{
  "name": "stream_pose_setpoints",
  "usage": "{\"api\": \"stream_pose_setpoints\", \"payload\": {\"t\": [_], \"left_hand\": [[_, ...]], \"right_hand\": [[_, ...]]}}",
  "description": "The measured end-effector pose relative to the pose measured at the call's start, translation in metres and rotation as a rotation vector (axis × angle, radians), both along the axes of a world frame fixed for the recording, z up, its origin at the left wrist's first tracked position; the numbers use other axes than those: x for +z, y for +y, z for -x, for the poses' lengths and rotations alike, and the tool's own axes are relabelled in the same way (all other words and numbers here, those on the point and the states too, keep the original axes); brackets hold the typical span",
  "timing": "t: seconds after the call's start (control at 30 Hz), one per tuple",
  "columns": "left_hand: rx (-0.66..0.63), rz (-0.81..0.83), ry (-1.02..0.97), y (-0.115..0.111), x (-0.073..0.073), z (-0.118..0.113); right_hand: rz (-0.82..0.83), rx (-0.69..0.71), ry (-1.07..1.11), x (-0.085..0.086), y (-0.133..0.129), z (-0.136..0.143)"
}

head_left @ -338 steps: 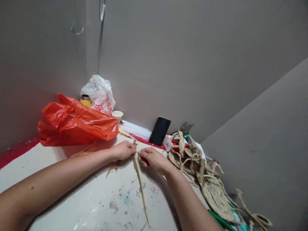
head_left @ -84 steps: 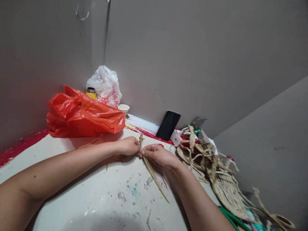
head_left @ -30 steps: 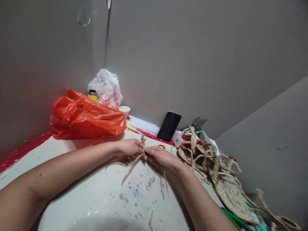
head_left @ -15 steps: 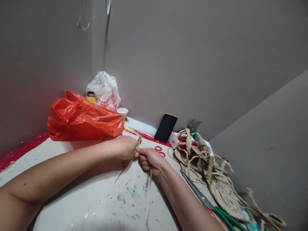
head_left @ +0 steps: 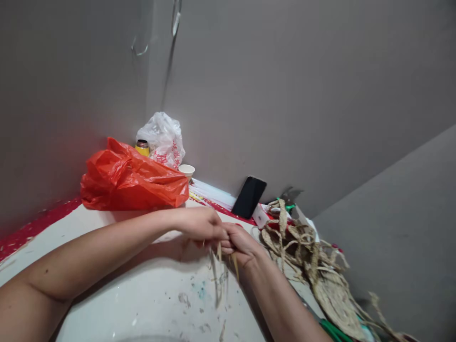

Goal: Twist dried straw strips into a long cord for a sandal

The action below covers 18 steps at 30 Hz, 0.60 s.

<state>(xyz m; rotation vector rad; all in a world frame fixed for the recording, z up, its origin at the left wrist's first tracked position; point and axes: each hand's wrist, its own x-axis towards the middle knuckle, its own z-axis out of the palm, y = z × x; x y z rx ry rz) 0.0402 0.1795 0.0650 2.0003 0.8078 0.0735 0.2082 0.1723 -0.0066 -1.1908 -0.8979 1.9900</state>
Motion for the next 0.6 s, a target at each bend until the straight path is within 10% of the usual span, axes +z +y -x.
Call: {"api": "stream_pose_setpoints", "payload": {"t": [0.1,0.3,0.6], "left_hand": [[0.437,-0.133,-0.197,0.025,-0.021,0.003],[0.344,0.218,-0.114,0.028,-0.06,-0.011],[0.193,-0.03,-0.007,0.022,-0.06,-0.014]], "right_hand": [[0.007,-0.003,0.002,0.006,0.001,-0.001],[0.022,0.014,-0.001,-0.002,-0.007,0.0],[-0.232,-0.015,-0.318,-0.012,-0.029,-0.006]]}}
